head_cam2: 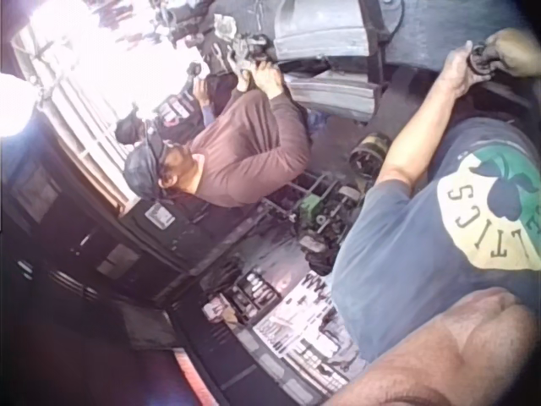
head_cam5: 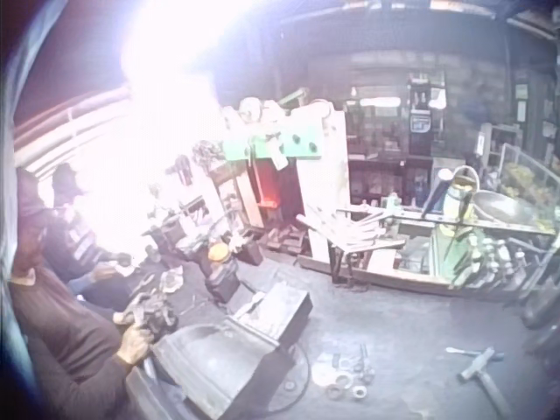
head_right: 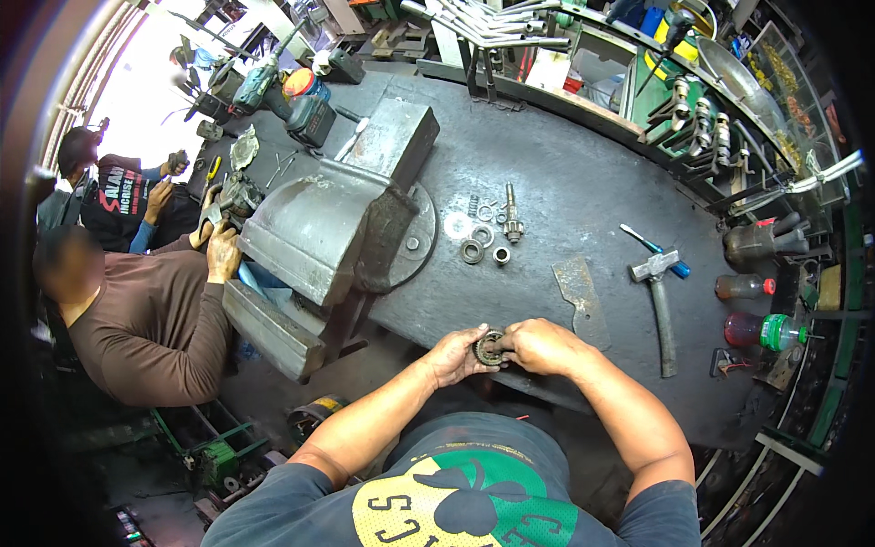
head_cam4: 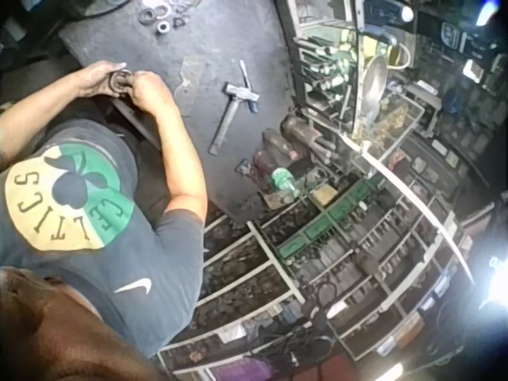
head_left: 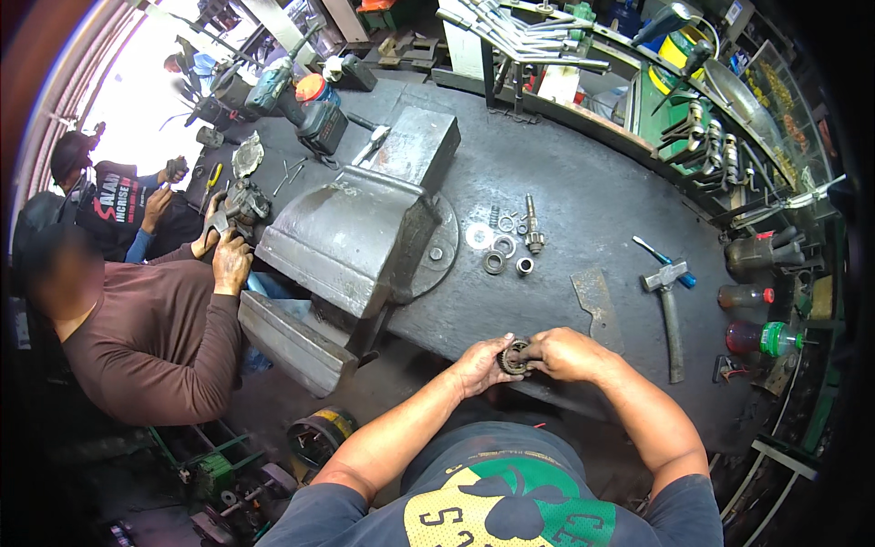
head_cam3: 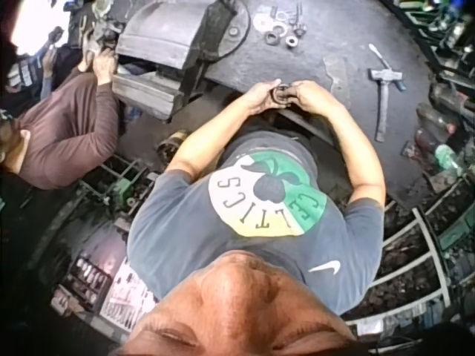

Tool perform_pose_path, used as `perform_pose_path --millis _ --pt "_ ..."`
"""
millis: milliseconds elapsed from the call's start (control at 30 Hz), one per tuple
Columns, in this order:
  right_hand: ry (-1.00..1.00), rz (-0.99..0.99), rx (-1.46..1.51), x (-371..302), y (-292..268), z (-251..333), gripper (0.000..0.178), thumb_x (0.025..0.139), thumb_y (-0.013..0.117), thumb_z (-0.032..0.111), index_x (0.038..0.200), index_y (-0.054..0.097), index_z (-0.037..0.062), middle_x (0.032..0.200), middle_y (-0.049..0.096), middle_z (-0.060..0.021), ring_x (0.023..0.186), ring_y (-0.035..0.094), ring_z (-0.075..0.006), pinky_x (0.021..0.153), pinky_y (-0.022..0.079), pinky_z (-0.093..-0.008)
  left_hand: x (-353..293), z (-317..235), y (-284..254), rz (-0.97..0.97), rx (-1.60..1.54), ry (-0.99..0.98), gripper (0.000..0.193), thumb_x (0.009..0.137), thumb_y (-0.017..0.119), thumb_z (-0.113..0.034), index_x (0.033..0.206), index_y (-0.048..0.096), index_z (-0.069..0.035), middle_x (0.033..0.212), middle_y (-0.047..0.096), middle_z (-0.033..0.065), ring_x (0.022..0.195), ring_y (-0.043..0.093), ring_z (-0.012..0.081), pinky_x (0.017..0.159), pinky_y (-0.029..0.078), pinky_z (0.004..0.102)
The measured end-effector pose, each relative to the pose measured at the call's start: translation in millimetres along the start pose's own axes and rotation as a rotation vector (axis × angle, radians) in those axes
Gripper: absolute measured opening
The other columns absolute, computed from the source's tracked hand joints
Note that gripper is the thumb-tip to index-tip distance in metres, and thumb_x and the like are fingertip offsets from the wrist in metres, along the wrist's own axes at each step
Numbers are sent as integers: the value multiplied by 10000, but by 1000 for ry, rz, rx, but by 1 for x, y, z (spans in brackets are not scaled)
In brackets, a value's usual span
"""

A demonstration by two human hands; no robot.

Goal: The person handles small mechanical parts on a workbench, picking up and placing bearings and washers. They use a hammer and punch to adjust components, then move to a metal sink area to place parts into a tray.

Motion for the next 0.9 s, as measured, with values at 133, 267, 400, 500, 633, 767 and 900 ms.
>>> perform_pose_path --millis 133,267,400,500,633,767,900 --pt "-17 -144 193 11 7 -12 261 933 764 121 1190 791 80 1084 759 -162 1038 729 -402 898 587 -496 1 -11 -6 33 -33 7 523 1166 495 -459 1441 597 -25 1265 734 122 1129 742 259 1005 621 416" --pt "256 -465 685 16 23 -15 165 1019 708 117 1147 760 26 887 722 -72 768 699 -225 725 562 -365 5 -22 -16 -19 -47 22 530 1171 473 -456 1454 600 -26 1326 727 154 1165 740 317 1032 602 441" --pt "446 -801 1410 23 27 -43 137 1080 662 130 1142 652 8 829 645 -36 670 600 -134 648 544 -299 3 -34 -27 3 -60 56 574 1167 467 -472 1511 571 -25 1399 704 196 1214 724 344 1054 582 442" --pt "495 -906 1411 30 -2 -64 163 1054 704 140 1118 666 -4 857 676 -55 656 623 -149 643 557 -307 -1 -39 -31 -5 -65 82 583 1165 468 -475 1530 560 -30 1409 697 210 1222 720 347 1055 580 441" --pt "699 -760 673 34 -70 -74 210 993 784 175 1008 723 -25 781 714 -84 652 671 -179 614 544 -347 -9 -41 -24 -34 -108 110 514 1163 494 -433 1449 612 -23 1328 727 190 1182 728 351 1046 588 456" --pt "679 -689 411 56 -84 -124 298 978 800 261 1092 807 -14 857 792 -156 698 721 -243 723 579 -436 -12 -32 -24 -42 -99 112 528 1174 446 -428 1496 576 -30 1378 703 216 1214 719 367 1044 593 463" --pt "691 -574 339 65 -94 -124 343 977 750 199 1282 795 50 1172 797 -248 1091 778 -327 992 579 -420 -20 -23 -16 -65 -142 123 511 1179 453 -402 1507 546 -21 1356 707 214 1198 722 377 1052 592 486"
Point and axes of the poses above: each hand's wrist, its own x-axis towards the middle knuckle, its own y-axis out of the palm, z = x × y, the point moved 2 cm from there along x, towards the middle knuckle
